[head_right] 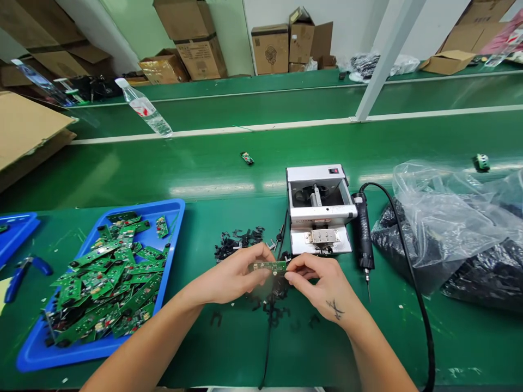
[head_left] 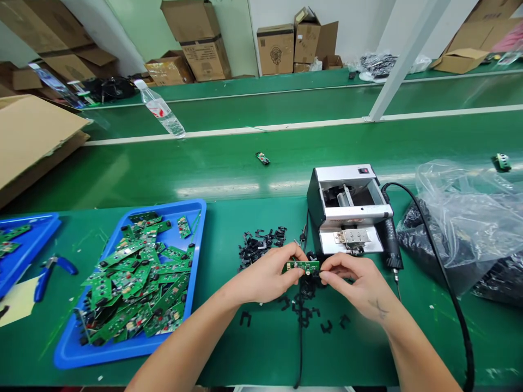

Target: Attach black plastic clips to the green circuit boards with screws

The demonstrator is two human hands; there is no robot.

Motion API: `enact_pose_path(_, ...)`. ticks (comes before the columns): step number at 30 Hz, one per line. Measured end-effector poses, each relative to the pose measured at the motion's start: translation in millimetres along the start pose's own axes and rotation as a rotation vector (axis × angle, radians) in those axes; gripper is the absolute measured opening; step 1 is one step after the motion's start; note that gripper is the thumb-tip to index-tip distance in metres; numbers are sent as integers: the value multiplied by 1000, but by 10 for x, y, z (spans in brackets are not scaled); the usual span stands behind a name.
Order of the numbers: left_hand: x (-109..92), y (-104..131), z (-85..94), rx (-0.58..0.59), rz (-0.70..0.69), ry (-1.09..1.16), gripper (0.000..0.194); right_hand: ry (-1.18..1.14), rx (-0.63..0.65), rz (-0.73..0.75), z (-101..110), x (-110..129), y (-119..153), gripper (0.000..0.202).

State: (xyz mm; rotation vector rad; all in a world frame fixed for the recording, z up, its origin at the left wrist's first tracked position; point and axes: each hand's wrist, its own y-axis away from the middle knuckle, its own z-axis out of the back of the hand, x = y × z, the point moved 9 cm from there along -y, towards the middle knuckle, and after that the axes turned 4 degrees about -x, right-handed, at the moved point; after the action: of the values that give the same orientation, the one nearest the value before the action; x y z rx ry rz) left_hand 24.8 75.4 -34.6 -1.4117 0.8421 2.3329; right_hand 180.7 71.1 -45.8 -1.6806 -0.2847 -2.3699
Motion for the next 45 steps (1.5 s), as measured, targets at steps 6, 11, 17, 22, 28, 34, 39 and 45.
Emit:
enact_pose_path(6, -26, 9, 13, -2, -8, -41, 11, 81, -50, 51, 18, 31, -3, 9)
enact_pose_path(11, -30, 19, 6, -2, -14, -50, 9, 167, -92, 111, 46, 120, 18, 7)
enact_pose_path(17, -70, 46, 13, -18, -45, -108, 10, 267, -153, 222, 63, 274, 51, 5)
enact_pose_path(22, -152, 57, -3, -58, -92, -157, 15, 334, -218, 308, 53, 362, 101, 6)
enact_pose_path(28, -357, 90, 31, -185, -251, -140, 17, 450, -339, 430, 82, 474, 230, 6)
enact_pose_path(34, -578, 10, 96, -243, -446, -79, 12, 694, -467, 607, 170, 720, 291, 18)
enact_pose_path(39, -603, -136, 84, -307, -662, -179, 14, 788, -562, 568, 304, 705, 233, 12)
enact_pose_path(45, -448, -147, 5, -406, -815, -500, 19, 844, -551, 539, 239, 604, 189, 9)
